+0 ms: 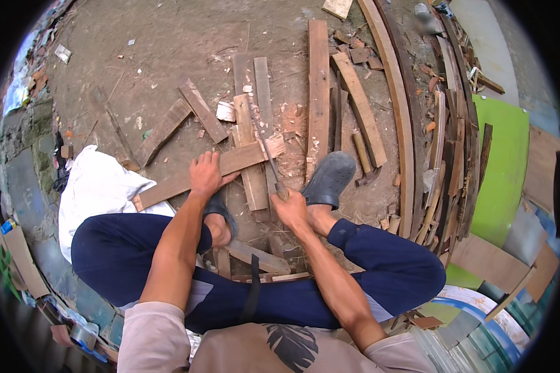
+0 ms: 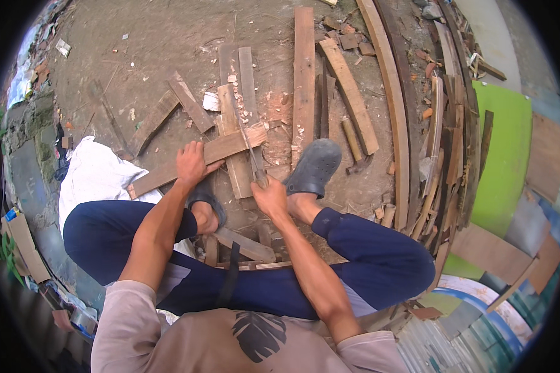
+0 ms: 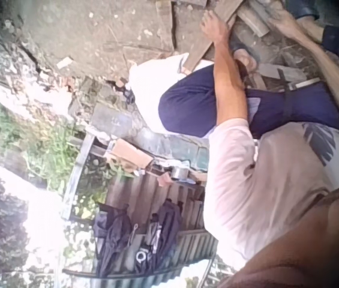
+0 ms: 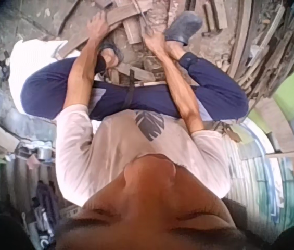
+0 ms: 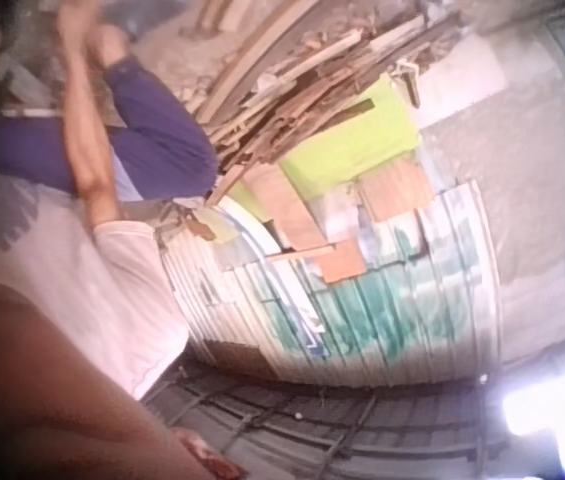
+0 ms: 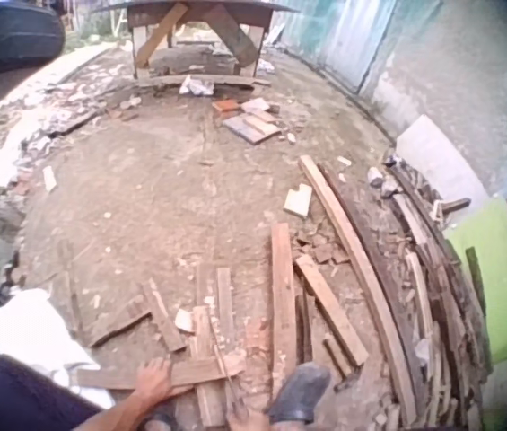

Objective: The person sits on the ground and uses a hand saw to cut and shape a small wooden plank. They repeatedly saw along the edge, pause to inspect the cut, and continue shaping the wood.

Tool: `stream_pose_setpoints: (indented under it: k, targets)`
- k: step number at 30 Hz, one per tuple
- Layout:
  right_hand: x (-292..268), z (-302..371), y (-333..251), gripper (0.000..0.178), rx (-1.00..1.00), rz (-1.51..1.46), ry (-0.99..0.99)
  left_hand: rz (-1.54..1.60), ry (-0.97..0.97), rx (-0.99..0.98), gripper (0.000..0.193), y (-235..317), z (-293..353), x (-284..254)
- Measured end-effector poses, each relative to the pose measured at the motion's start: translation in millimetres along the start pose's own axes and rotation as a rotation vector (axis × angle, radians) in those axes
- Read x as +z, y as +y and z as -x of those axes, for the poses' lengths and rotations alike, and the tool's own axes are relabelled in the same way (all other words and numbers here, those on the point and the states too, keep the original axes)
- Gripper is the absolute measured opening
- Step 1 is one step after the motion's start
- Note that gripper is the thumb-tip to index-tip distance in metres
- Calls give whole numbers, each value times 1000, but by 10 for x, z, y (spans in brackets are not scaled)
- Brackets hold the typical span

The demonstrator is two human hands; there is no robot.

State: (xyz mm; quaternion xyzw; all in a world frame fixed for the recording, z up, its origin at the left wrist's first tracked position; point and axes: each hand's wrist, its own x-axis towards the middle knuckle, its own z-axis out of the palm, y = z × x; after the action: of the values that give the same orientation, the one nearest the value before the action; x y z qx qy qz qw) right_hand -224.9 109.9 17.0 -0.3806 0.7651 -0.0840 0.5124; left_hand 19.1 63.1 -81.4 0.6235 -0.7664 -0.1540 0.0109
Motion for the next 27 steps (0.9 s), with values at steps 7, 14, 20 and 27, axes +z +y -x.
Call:
stream_pose_setpoints:
  k: [7, 14, 20, 27]
  targets:
    - [-91, 69, -259, 28, -249, -267, 163, -7, -27, -20, 82, -9, 17, -38]
    - [-5, 26, -117, 37, 51, 115, -29, 4, 25, 10, 80, -17, 58, 25]
    - [-190, 163, -405, 38, -169, -220, 150, -18, 31, 15, 77, -3, 20, -20]
    - [-19, 98, -147, 39, 6, 66, 43, -38, 35, 18, 78, -28, 65, 34]
